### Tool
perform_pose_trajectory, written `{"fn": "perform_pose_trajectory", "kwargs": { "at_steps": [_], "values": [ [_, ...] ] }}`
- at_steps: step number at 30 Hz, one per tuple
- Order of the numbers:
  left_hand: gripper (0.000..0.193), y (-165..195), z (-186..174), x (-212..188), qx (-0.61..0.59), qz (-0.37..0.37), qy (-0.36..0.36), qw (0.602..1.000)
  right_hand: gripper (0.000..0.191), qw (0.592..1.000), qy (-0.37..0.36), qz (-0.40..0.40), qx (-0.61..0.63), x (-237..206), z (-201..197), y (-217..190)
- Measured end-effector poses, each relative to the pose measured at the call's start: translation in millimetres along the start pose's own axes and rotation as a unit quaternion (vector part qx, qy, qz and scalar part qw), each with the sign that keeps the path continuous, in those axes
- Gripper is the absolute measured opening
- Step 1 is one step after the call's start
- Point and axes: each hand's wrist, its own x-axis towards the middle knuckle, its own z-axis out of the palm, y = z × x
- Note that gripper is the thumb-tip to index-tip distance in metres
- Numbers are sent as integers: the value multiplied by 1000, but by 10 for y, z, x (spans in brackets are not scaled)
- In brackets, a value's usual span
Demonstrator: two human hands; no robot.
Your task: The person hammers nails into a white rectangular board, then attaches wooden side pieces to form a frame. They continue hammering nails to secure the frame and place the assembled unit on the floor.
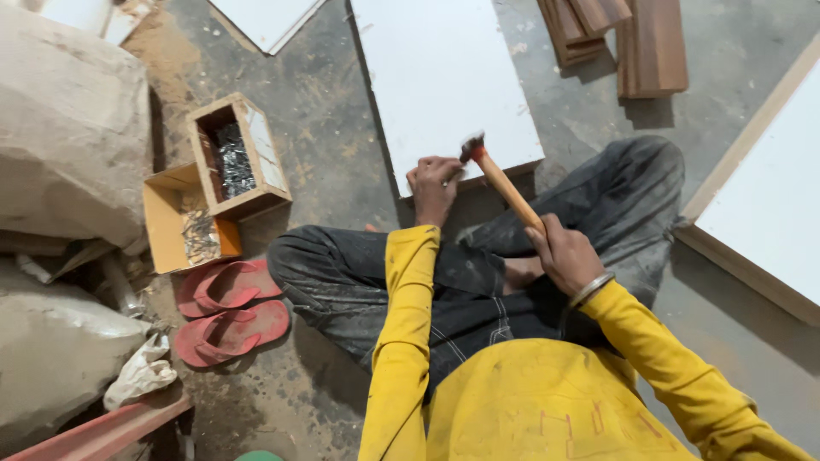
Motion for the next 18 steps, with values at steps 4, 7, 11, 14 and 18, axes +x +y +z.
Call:
{"fn": "perform_pose_trajectory", "kwargs": {
  "at_steps": [4,7,11,14,18],
  "values": [
    [69,-35,55,10,20,-22,50,998,26,994,60,-2,87,-51,-114,-98],
    [78,-49,105,13,63,-46,30,997,26,982,144,-83,92,-55,14,-41],
    [76,-102,156,30,41,-55,32,997,27,996,-7,0,-91,41,146,73],
    [77,-153,168,33,49,-53,25,997,24,999,29,-22,-30,104,-25,29],
    [78,-147,188,22,48,-51,12,997,19,974,174,-127,66,65,-457,-28]
  ]
}}
